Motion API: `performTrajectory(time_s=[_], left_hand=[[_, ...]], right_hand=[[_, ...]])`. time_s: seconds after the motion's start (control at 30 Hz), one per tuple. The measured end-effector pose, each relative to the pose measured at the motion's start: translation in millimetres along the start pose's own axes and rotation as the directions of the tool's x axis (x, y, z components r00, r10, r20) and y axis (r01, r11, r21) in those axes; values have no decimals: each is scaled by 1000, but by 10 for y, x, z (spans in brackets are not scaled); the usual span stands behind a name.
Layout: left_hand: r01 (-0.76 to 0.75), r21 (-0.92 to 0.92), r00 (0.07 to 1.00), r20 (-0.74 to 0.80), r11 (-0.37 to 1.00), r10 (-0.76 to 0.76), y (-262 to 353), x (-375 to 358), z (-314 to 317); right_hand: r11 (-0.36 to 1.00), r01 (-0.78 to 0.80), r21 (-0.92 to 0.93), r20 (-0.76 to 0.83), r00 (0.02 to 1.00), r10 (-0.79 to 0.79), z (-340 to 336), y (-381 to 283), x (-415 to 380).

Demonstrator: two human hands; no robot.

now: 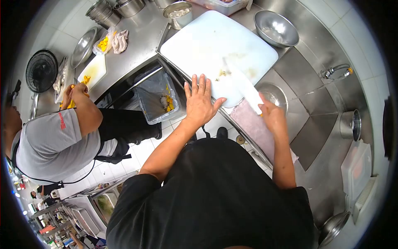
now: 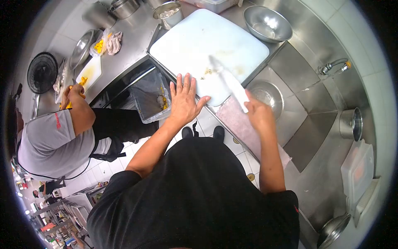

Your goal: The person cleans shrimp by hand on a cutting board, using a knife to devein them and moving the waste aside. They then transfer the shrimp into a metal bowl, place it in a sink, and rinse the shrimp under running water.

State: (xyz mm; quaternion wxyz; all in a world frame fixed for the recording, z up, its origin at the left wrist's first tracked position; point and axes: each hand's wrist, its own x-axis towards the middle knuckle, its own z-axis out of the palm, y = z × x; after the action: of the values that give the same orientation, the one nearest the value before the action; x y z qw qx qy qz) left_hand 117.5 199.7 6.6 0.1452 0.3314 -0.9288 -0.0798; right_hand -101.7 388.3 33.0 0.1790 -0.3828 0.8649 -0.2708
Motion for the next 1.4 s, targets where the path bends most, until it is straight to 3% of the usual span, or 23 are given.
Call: performTrajectory(time_s=[0.1,0.2,0.3,0.4,0.53,0.63,0.87,1.0,1.03,1.13,1.2,1.27,1.4], left_hand=[[5,1,999,51,1000,-5,67,17,-25],[9,-1,998,69,1000,-9,79,22,-27],[4,-12,999,46,1000,-4,78,17,32],[-13,-41,1000,22,999,14,74,23,30],[-21,-70,999,39,997,24,46,27,-43],[-27,-73,999,24,997,29,-90,23,-227],[139,-215,938,-285,967,-198,-1051,-430,-777],[276,-244,897,-282,930,-341,-1591,-1002,-856],[322,-254,887,-255,912,-384,-1693,-1154,-839],[430,-284,862,-152,857,-483,-1901,-1561,-790],[491,-307,847,-50,815,-529,-1989,-1777,-789],[520,-324,838,16,790,-545,-2076,-1901,-788],[515,-299,854,92,804,-512,-2216,-2039,-831]], right_hand=[[979,-112,173,128,988,91,-107,-327,-118],[958,-62,280,-32,997,73,-1,-64,18],[990,-49,130,67,997,40,32,-244,-132],[989,-34,143,136,991,15,143,-418,-290],[967,176,182,9,983,-181,260,-462,-387],[926,-260,272,332,929,163,41,-813,-453],[931,-222,288,464,883,67,238,-1326,-502],[964,-126,235,559,829,-28,798,-1662,-351],[983,-115,142,627,779,0,962,-1746,-263],[969,236,73,598,767,-231,1758,-1749,34],[863,504,-42,537,739,-406,2342,-1743,219],[881,427,-202,562,788,-253,2926,-1722,272],[786,513,-346,632,746,-208,3375,-1685,127]])
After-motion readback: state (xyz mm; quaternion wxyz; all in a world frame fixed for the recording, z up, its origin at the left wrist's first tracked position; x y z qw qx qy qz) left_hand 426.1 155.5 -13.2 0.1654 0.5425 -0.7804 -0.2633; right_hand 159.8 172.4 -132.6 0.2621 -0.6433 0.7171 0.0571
